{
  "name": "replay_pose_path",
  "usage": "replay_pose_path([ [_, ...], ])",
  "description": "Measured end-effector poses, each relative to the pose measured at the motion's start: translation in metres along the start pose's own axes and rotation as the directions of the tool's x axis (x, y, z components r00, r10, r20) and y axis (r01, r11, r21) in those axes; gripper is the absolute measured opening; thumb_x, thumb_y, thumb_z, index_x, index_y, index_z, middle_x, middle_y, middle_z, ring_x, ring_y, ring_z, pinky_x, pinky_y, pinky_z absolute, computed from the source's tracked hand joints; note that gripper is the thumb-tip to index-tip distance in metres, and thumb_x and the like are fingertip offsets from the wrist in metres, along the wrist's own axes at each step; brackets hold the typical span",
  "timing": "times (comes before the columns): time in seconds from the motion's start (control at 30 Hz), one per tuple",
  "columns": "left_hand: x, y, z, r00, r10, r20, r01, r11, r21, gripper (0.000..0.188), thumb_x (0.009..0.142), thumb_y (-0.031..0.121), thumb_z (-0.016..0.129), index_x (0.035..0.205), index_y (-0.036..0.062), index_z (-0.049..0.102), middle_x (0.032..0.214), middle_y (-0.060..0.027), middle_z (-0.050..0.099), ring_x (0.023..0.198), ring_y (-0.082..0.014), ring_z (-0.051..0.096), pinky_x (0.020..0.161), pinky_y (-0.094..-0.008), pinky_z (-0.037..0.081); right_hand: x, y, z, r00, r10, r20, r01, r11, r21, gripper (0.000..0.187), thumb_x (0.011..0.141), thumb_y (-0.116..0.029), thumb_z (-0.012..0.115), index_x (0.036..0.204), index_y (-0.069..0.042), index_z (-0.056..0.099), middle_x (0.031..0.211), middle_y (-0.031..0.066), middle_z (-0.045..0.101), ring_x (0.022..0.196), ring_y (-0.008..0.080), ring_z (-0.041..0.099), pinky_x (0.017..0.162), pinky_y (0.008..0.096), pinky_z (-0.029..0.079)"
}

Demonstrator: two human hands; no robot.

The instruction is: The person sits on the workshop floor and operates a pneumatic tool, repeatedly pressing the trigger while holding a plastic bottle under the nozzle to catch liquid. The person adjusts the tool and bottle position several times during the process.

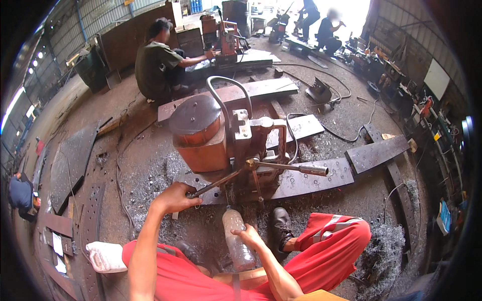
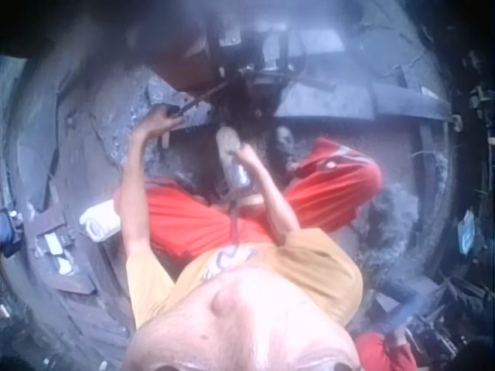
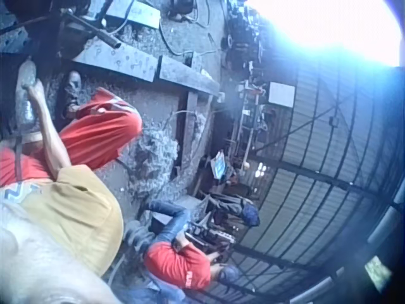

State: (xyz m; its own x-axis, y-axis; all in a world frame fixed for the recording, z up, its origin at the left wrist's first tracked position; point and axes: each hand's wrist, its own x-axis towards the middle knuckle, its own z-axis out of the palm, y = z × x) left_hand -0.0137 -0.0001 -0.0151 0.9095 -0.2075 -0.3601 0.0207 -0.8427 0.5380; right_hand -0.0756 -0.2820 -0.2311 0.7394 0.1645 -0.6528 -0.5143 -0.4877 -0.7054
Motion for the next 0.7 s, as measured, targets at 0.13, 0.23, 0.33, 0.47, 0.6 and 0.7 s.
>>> replay_pose_path([
  [0.13, -0.004, -0.004, 0.000, 1.000, 0.000, -0.029, 0.000, 1.000, -0.011, 0.052, 0.084, 0.043, 0.073, 0.109, -0.0022, 0.073, 0.096, -0.0253, 0.073, 0.091, -0.0354, 0.072, 0.083, -0.0398, 0.054, -0.001, -0.005, 0.001, 0.997, 0.033, 0.070, -0.034, 0.999, 0.017, 0.104, 0.076, -0.048, 0.079, 0.150, 0.010, 0.034, 0.142, 0.0324, 0.051, 0.130, 0.0370, 0.055, 0.109, 0.0419, 0.044],
  [0.23, 0.000, -0.012, 0.004, 1.000, 0.016, -0.020, -0.016, 1.000, 0.009, 0.051, 0.085, 0.042, 0.073, 0.112, -0.0017, 0.073, 0.094, -0.0228, 0.074, 0.083, -0.0279, 0.070, 0.079, -0.0382, 0.053, -0.005, -0.006, 0.002, 0.998, 0.040, 0.055, -0.041, 0.999, 0.008, 0.104, 0.076, -0.048, 0.079, 0.150, 0.010, 0.034, 0.142, 0.0326, 0.051, 0.130, 0.0374, 0.055, 0.109, 0.0418, 0.044],
  [0.33, -0.004, -0.011, 0.003, 0.999, 0.014, -0.035, -0.014, 1.000, 0.006, 0.052, 0.085, 0.042, 0.073, 0.112, -0.0014, 0.073, 0.092, -0.0225, 0.074, 0.083, -0.0284, 0.070, 0.079, -0.0381, 0.053, -0.003, -0.005, 0.004, 0.997, 0.041, 0.063, -0.041, 0.999, 0.004, 0.105, 0.076, -0.048, 0.079, 0.150, 0.011, 0.033, 0.143, 0.0328, 0.050, 0.131, 0.0378, 0.054, 0.110, 0.0417, 0.043],
  [0.47, 0.002, -0.006, 0.003, 0.999, 0.032, -0.027, -0.031, 0.999, 0.023, 0.052, 0.085, 0.043, 0.073, 0.112, -0.0015, 0.073, 0.092, -0.0222, 0.074, 0.084, -0.0287, 0.071, 0.079, -0.0382, 0.053, 0.005, 0.009, 0.004, 1.000, 0.026, 0.014, -0.025, 1.000, -0.016, 0.106, 0.076, -0.049, 0.079, 0.149, 0.012, 0.033, 0.143, 0.0329, 0.049, 0.132, 0.0381, 0.053, 0.110, 0.0416, 0.042],
  [0.6, -0.002, -0.009, 0.001, 1.000, 0.023, -0.021, -0.022, 0.999, 0.034, 0.052, 0.085, 0.043, 0.073, 0.112, -0.0015, 0.073, 0.093, -0.0224, 0.074, 0.084, -0.0285, 0.071, 0.079, -0.0381, 0.053, 0.003, 0.004, 0.005, 0.999, 0.019, 0.043, -0.017, 0.999, -0.031, 0.105, 0.076, -0.049, 0.079, 0.149, 0.012, 0.034, 0.144, 0.0330, 0.049, 0.132, 0.0381, 0.053, 0.110, 0.0418, 0.043],
  [0.7, 0.000, -0.010, 0.003, 0.999, 0.032, -0.025, -0.032, 0.999, 0.021, 0.052, 0.085, 0.043, 0.073, 0.112, -0.0014, 0.073, 0.094, -0.0225, 0.074, 0.085, -0.0282, 0.071, 0.079, -0.0379, 0.053, 0.002, 0.004, 0.003, 0.999, 0.022, 0.042, -0.022, 1.000, -0.017, 0.105, 0.075, -0.049, 0.079, 0.149, 0.012, 0.034, 0.143, 0.0330, 0.049, 0.132, 0.0382, 0.053, 0.110, 0.0419, 0.043],
])
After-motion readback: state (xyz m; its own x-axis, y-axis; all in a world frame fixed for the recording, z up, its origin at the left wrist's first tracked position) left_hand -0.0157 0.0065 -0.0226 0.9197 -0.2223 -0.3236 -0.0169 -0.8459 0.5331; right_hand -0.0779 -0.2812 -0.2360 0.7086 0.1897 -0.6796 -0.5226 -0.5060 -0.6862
